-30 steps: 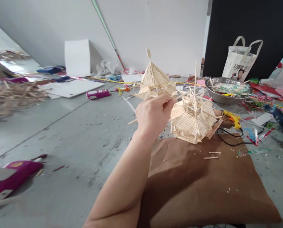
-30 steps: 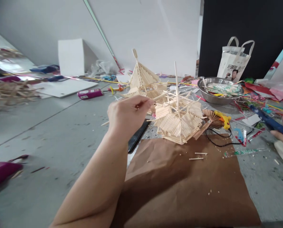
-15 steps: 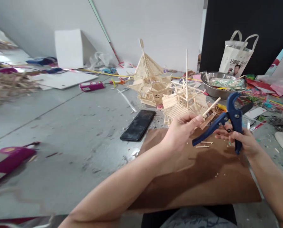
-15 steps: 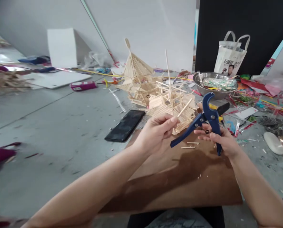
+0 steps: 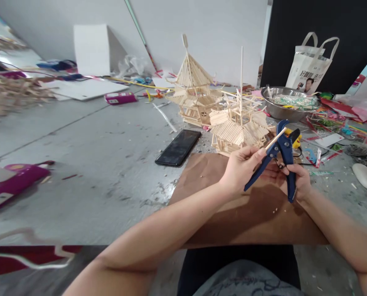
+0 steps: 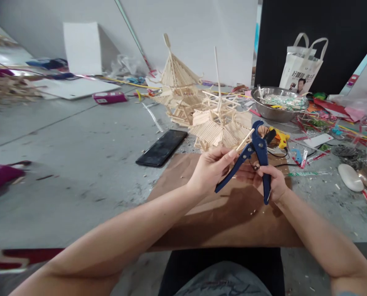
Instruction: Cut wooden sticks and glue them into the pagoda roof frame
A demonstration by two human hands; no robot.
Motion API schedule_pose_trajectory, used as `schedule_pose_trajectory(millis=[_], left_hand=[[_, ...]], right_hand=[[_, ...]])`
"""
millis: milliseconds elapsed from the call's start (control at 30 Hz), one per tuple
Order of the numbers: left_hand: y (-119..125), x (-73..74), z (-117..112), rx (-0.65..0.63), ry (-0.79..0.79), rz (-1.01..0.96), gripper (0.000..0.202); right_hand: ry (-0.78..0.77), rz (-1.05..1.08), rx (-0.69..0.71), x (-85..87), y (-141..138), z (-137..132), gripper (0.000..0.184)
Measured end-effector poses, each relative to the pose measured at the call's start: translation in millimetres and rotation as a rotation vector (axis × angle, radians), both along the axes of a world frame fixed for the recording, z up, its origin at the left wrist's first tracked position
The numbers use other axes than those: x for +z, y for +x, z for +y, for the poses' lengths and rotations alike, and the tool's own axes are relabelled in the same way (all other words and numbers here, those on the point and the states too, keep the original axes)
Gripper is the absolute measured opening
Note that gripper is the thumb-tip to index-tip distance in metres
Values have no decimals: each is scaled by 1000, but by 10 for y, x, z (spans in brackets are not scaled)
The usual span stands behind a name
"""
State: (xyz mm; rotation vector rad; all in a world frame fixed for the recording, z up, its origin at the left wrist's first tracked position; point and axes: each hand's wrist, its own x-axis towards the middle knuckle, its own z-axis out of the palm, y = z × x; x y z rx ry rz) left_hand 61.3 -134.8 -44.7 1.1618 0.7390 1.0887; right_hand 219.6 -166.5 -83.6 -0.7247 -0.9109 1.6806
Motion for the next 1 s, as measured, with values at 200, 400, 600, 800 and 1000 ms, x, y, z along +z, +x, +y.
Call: schedule_pose_trajectory(millis=[200,400,600,800,1000], left_hand=[[53,-192,-10,24,56,37,35],[64,-277,62,49,-14,-4,37],[79,-234,39,54,8,-30,36],[19,-151,33,-1,58,-50,37],[-80,-179,173,65,130,46,35]], right_hand=[[-80,-212,-106,-146,-44,49,9],[-128,-30,71,-152,-115,23,38],[-11,-118,-26,-57,-186,-24,49],[201,-355,-260,93,-77,-101,35],[334,-1185,-554,183,359,-24,23]])
